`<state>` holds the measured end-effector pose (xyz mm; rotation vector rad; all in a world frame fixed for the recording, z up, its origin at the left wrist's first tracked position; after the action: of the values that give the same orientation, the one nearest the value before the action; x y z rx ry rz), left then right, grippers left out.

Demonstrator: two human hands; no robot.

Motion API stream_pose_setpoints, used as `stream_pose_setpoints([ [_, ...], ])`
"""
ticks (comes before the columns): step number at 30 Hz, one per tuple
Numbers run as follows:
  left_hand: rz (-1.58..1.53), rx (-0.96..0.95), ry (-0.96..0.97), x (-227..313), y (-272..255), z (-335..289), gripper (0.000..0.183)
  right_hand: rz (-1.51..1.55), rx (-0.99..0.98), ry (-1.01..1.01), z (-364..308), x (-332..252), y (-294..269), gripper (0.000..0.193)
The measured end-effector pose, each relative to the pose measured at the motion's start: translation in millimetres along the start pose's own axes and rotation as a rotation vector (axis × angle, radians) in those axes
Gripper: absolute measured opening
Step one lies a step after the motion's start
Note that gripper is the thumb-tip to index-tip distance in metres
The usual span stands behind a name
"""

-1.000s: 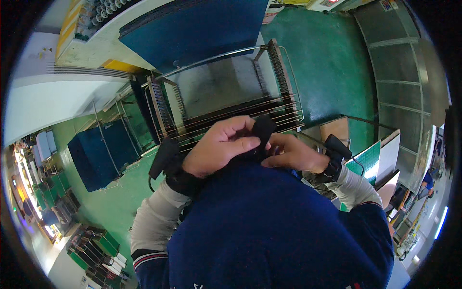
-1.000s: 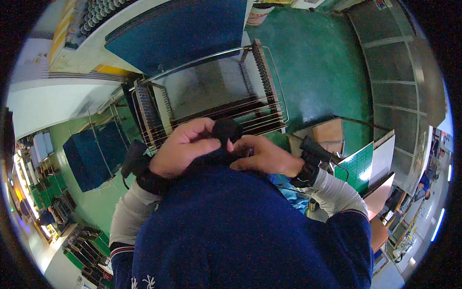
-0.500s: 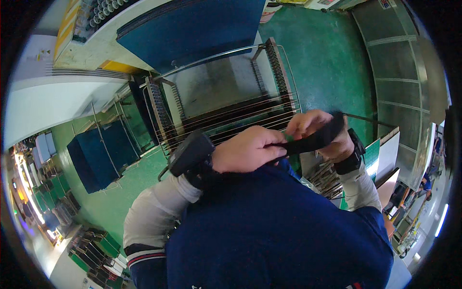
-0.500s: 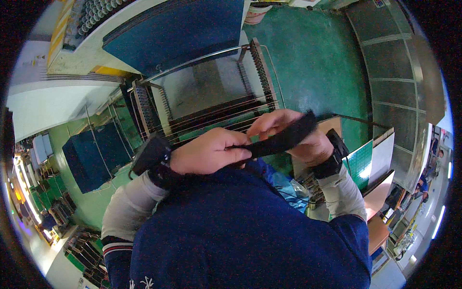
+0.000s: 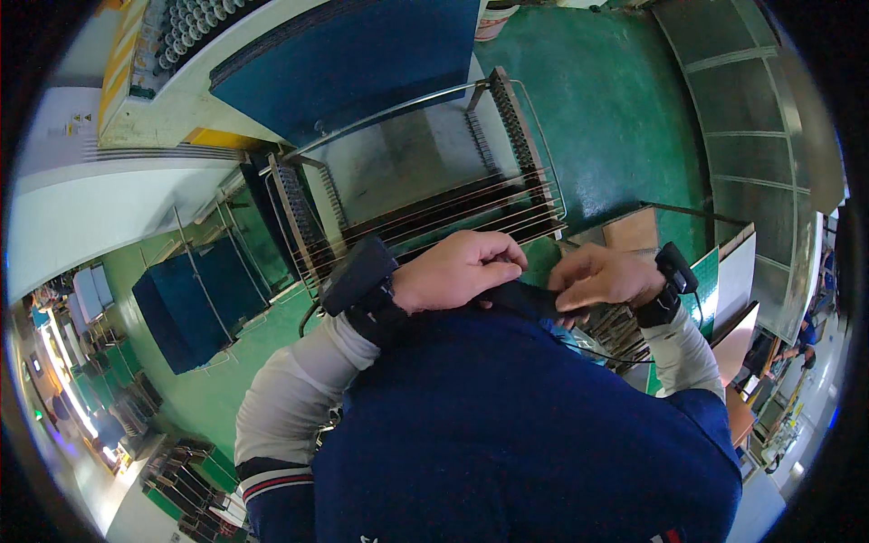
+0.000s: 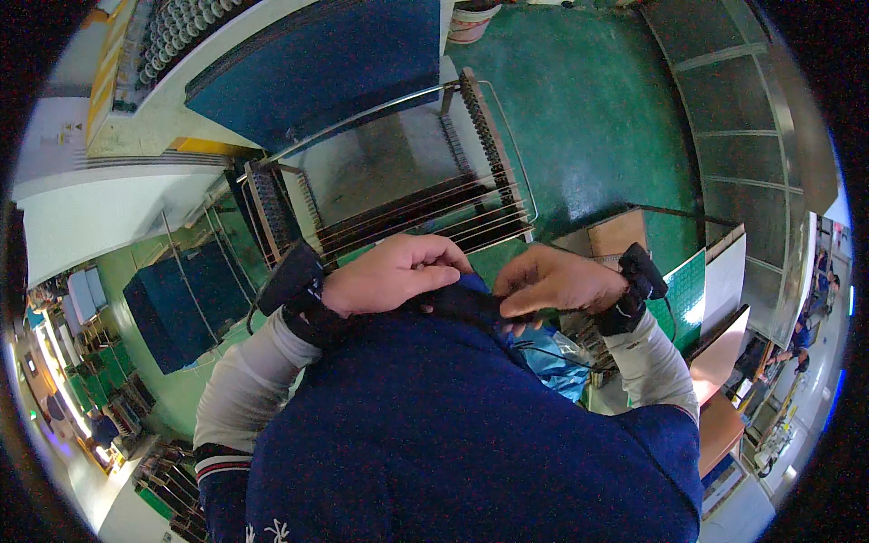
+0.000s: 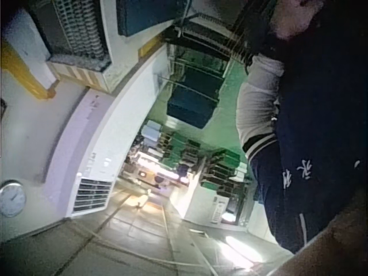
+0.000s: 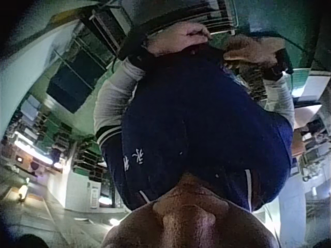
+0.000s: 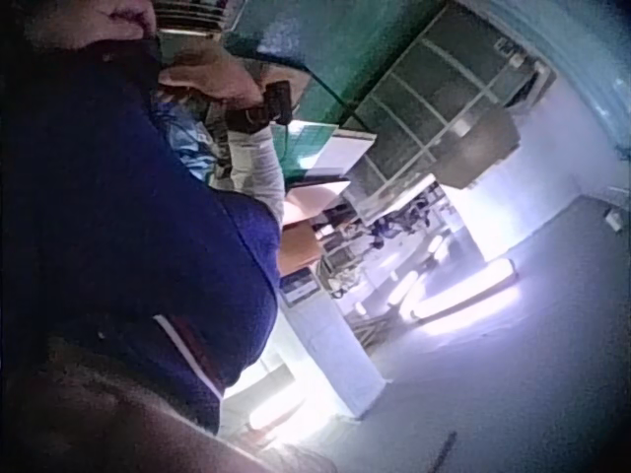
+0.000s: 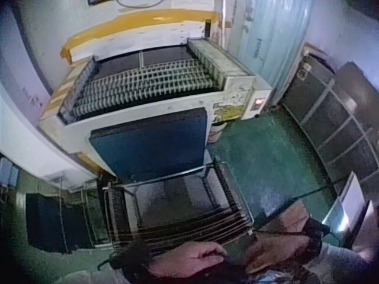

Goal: Removing metal plates from a machine and placing them into a drying or storage rack.

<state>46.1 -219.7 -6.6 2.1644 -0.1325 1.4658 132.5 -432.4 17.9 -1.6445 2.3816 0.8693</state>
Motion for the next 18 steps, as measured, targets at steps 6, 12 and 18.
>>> stream_pose_setpoints([
  [6,0.464,-0.260,0.277,7,-12,-11,0.038,-0.252,0.151,-0.248,12,11,15,0.017],
  [12,0.702,-0.411,0.135,2,-2,-1,0.039,-0.081,0.304,-0.152,21,3,35,0.017],
  [18,0.874,-0.107,0.136,-20,17,-5,0.034,-0.050,0.232,-0.242,35,9,38,0.020],
])
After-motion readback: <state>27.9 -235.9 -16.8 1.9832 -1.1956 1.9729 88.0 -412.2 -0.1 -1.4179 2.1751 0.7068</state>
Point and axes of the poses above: each hand's wrist, its own z-axis towards the middle knuckle, its own y-axis out of the palm, x = y × z, the point moved 3 cm from there along z, towards the middle knuckle, and after that the axes turned 12 degrees about y, right-handed, at the moved point
